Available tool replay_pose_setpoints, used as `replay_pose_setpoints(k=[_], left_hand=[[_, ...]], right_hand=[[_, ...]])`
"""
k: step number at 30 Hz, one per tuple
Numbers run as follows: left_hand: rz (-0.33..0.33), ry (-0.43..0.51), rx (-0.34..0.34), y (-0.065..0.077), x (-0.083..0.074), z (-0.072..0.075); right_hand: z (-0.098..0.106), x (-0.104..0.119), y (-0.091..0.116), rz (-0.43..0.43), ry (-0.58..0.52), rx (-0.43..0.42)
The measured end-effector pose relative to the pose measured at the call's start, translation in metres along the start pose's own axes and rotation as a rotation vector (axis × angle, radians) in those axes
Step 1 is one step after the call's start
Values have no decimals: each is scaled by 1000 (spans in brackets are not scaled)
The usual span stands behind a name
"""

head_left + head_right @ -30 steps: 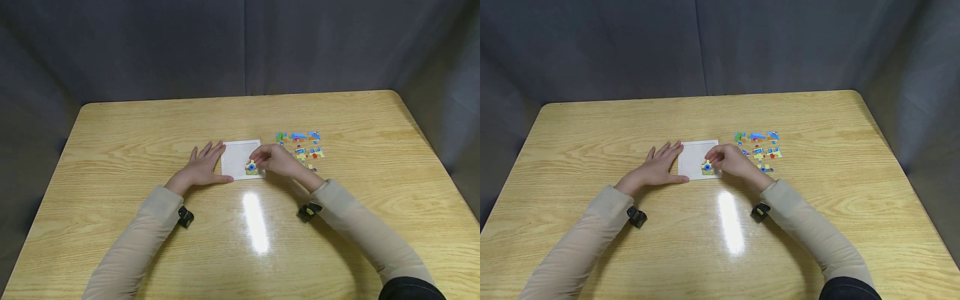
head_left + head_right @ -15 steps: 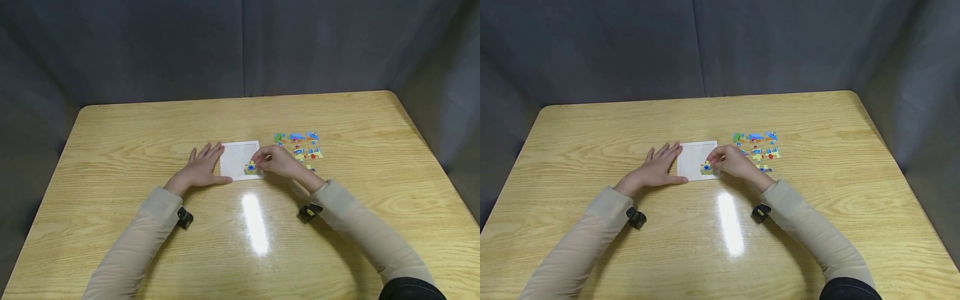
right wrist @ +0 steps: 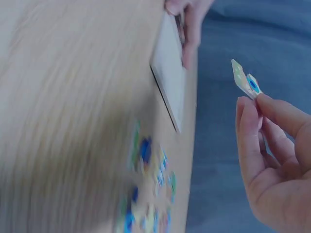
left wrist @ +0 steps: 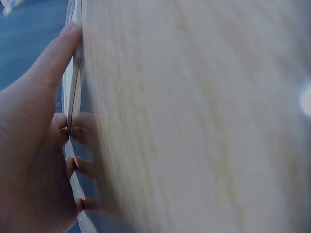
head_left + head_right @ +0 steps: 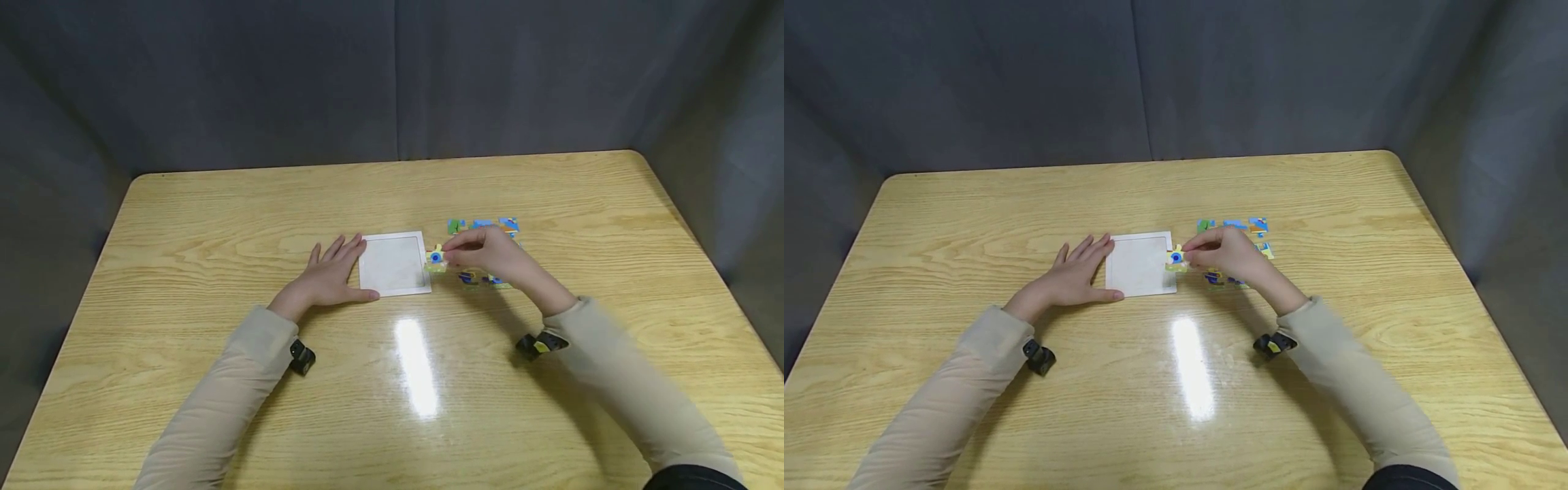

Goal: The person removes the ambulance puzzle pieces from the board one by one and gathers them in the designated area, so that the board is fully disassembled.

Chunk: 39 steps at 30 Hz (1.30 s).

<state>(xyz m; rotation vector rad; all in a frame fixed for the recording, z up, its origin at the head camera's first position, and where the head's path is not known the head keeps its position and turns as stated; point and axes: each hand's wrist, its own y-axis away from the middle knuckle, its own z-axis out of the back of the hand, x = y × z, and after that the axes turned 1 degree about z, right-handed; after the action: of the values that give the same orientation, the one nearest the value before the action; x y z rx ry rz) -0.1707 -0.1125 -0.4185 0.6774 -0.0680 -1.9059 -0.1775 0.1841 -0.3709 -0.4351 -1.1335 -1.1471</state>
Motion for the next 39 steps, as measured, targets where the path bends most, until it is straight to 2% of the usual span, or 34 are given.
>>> replay_pose_setpoints(k=[8,16,22,29,36,39], left_hand=[[-6,1,-5,0,1,0],[-10,-5,-9,-1,3,-1],[-10,-9,0,0,3,0],[-10,-9,3,1,2,1],[-13,-6,0,-1,2,0],[-10,-7,2,-1,2,0]], right_hand=[[40,-12,29,-30,-40,-59],[69,-36,46,-119,21,-134],[77,-54,52,-197,41,-124],[82,-70,53,-242,94,-78],[82,-80,50,-280,41,-50],[82,-81,49,-280,55,-47]])
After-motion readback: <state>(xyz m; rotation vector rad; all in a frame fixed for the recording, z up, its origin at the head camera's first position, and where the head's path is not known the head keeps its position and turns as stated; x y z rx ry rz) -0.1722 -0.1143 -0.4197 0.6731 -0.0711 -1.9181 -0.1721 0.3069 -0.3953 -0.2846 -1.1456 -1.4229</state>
